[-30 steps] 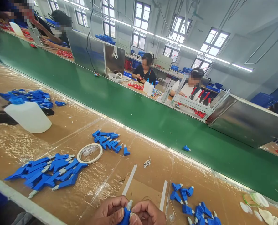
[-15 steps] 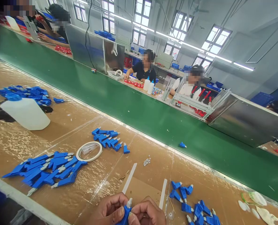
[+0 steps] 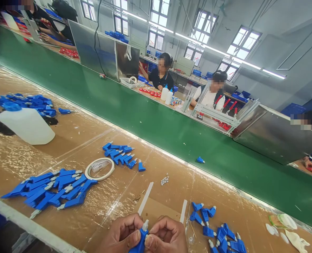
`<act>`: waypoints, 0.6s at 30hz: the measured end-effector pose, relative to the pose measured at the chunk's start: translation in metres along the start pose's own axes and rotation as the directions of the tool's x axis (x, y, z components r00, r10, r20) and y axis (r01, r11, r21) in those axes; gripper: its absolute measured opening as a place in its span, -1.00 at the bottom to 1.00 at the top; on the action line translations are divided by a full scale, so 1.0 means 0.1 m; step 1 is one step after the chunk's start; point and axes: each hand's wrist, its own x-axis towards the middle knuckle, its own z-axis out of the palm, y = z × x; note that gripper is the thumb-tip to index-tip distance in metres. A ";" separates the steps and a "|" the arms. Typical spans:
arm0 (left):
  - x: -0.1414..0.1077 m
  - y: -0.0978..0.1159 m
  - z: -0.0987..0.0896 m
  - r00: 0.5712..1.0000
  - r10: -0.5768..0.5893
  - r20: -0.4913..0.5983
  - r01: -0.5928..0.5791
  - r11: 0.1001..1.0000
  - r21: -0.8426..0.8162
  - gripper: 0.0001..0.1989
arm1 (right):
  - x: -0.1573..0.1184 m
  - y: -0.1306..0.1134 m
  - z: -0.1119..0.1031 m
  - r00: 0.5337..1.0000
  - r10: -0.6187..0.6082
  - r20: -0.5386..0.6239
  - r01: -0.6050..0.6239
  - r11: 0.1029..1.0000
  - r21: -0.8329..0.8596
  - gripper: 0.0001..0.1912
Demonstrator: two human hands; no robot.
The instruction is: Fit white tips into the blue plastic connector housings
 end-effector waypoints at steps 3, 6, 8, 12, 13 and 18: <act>-0.01 0.02 0.01 1.000 -0.004 -0.001 0.004 1.000 0.024 -0.43 | 0.03 0.08 -0.07 0.998 -0.007 0.070 0.006 1.000 0.008 -0.56; -0.04 0.04 0.02 1.000 -0.010 0.006 0.010 0.997 0.074 -0.42 | 0.04 0.15 -0.13 0.994 -0.010 0.109 0.007 1.000 0.026 -0.57; -0.06 0.07 0.02 1.000 -0.011 0.018 0.009 0.994 0.112 -0.42 | 0.03 0.18 -0.15 0.994 0.004 0.109 -0.009 0.999 0.043 -0.58; -0.09 0.12 0.04 1.000 -0.016 0.014 0.013 0.987 0.162 -0.41 | 0.01 0.18 -0.16 0.992 0.033 0.120 -0.037 0.999 0.029 -0.59; -0.10 0.14 0.05 1.000 -0.016 0.014 0.013 0.986 0.166 -0.41 | 0.01 0.18 -0.16 0.992 0.037 0.123 -0.041 0.999 0.028 -0.59; -0.11 0.16 0.04 1.000 -0.025 0.013 0.022 0.985 0.174 -0.42 | 0.01 0.17 -0.13 0.987 0.063 0.149 -0.068 0.997 0.029 -0.55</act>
